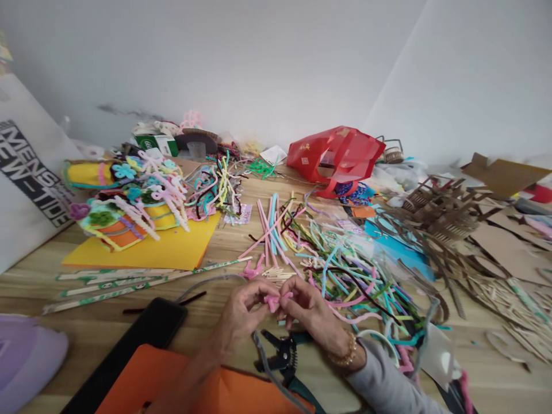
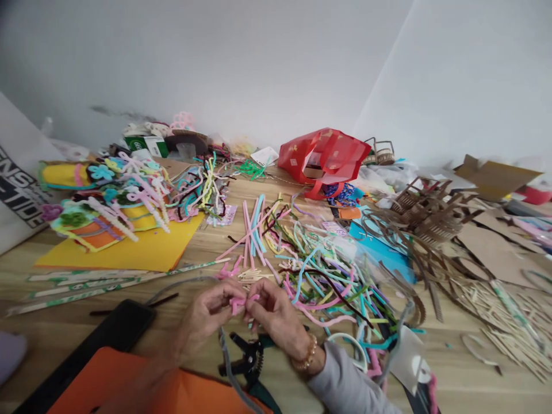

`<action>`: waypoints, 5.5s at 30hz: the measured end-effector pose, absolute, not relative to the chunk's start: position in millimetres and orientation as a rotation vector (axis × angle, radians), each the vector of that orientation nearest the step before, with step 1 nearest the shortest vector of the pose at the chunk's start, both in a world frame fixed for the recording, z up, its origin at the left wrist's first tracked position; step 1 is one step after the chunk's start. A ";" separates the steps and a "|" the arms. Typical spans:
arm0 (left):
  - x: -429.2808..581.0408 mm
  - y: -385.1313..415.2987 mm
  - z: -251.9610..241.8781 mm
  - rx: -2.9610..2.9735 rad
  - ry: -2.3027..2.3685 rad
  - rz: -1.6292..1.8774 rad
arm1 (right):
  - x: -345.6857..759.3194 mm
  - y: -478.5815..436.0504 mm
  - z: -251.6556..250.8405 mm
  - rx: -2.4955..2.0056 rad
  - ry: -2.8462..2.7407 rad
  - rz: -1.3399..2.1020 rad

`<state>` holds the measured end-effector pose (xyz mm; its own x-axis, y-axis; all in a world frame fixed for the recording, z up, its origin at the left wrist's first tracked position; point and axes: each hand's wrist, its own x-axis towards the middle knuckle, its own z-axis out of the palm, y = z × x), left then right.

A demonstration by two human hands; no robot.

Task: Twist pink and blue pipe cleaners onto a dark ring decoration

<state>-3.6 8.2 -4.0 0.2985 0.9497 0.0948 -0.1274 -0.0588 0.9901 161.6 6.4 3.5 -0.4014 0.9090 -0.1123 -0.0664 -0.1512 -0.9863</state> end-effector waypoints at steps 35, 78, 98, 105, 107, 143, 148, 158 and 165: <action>-5.6 17.2 -10.9 1.076 0.886 1.011 | 158.0 -3.4 -0.9 -1.053 -1.660 1.306; -1.3 6.1 -11.7 1.353 1.241 1.085 | 159.2 0.9 -8.4 -1.092 -1.578 1.135; -2.0 4.4 -7.5 1.535 1.247 1.052 | 160.7 1.7 -11.0 -1.120 -1.609 1.087; -1.2 7.0 -4.1 1.352 1.185 1.018 | 160.9 4.2 -8.7 -1.068 -1.499 1.240; -2.0 8.1 -3.5 1.277 1.181 1.033 | 161.5 6.9 -8.8 -1.046 -1.419 1.312; -20.4 21.9 -10.2 1.262 1.409 1.287 | 165.8 15.3 -12.6 -1.148 -1.416 1.381; -29.1 29.3 -20.0 1.711 1.514 1.192 | 168.9 19.5 -12.4 -1.172 -1.440 1.384; -26.5 29.0 -33.2 1.939 1.512 1.090 | 180.6 21.0 3.1 -1.316 -1.901 0.910; -22.3 25.6 -26.6 1.933 1.474 1.052 | 179.7 19.9 -13.5 -1.368 -2.163 0.607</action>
<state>-22.3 25.6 -26.6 0.1210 0.9517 0.2822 0.5760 -0.2988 0.7608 179.7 19.9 -13.5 -0.3658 0.9136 0.1777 0.6880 0.3940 -0.6095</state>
